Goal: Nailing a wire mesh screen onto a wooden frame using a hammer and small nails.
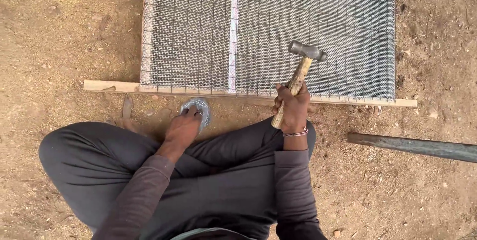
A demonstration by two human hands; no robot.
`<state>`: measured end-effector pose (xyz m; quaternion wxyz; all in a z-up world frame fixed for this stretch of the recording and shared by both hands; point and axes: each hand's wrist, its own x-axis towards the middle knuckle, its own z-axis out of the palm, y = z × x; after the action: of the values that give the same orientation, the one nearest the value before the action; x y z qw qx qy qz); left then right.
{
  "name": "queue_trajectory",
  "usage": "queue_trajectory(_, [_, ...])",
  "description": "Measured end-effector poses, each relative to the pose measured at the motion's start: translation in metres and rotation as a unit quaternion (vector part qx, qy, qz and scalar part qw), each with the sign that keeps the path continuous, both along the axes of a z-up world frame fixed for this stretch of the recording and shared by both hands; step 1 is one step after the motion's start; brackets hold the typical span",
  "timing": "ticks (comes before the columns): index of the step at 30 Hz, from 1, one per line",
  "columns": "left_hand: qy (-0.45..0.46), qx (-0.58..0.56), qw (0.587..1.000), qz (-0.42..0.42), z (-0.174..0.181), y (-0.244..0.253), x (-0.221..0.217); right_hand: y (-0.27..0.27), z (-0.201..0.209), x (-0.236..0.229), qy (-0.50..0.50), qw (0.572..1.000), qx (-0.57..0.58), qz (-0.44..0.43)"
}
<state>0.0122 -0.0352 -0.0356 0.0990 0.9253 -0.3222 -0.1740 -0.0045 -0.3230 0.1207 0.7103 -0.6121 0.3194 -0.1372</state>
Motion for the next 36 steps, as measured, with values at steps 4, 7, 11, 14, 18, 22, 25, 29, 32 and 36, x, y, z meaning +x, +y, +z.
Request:
queue_trajectory(4, [-0.011,-0.064,0.998,0.026,0.015,0.000,-0.001,0.002,-0.002,0.000,-0.002,1.000,-0.001,0.012])
queue_trajectory(7, [0.022,-0.064,0.995,0.078,0.017,0.000,-0.002,0.004,-0.002,0.001,-0.001,1.000,-0.007,0.023])
queue_trajectory(11, [0.010,-0.237,0.958,0.160,0.042,-0.009,0.005,0.004,-0.002,0.001,-0.001,0.999,-0.006,0.033])
queue_trajectory(14, [0.035,-0.352,0.913,0.201,0.053,-0.025,0.024,0.004,-0.004,-0.001,0.003,0.999,-0.006,0.040])
queue_trajectory(18, [0.072,-0.436,0.861,0.250,0.048,-0.054,0.055,0.003,-0.006,-0.001,0.019,0.999,-0.015,0.048])
queue_trajectory(22, [0.042,-0.456,0.858,0.231,0.024,-0.072,0.069,0.000,-0.009,0.000,0.025,0.999,-0.009,0.045])
queue_trajectory(25, [0.122,-0.426,0.845,0.299,0.022,-0.079,0.073,0.000,-0.010,-0.001,0.030,0.998,-0.013,0.048])
queue_trajectory(29, [0.137,-0.401,0.846,0.323,0.030,-0.081,0.075,0.000,-0.013,-0.001,0.043,0.997,-0.028,0.066])
queue_trajectory(32, [0.112,-0.375,0.868,0.306,0.030,-0.080,0.076,0.001,-0.016,0.001,0.041,0.996,-0.031,0.077])
queue_trajectory(36, [0.104,-0.358,0.884,0.282,0.024,-0.078,0.078,0.003,-0.014,0.002,0.043,0.995,-0.029,0.086])
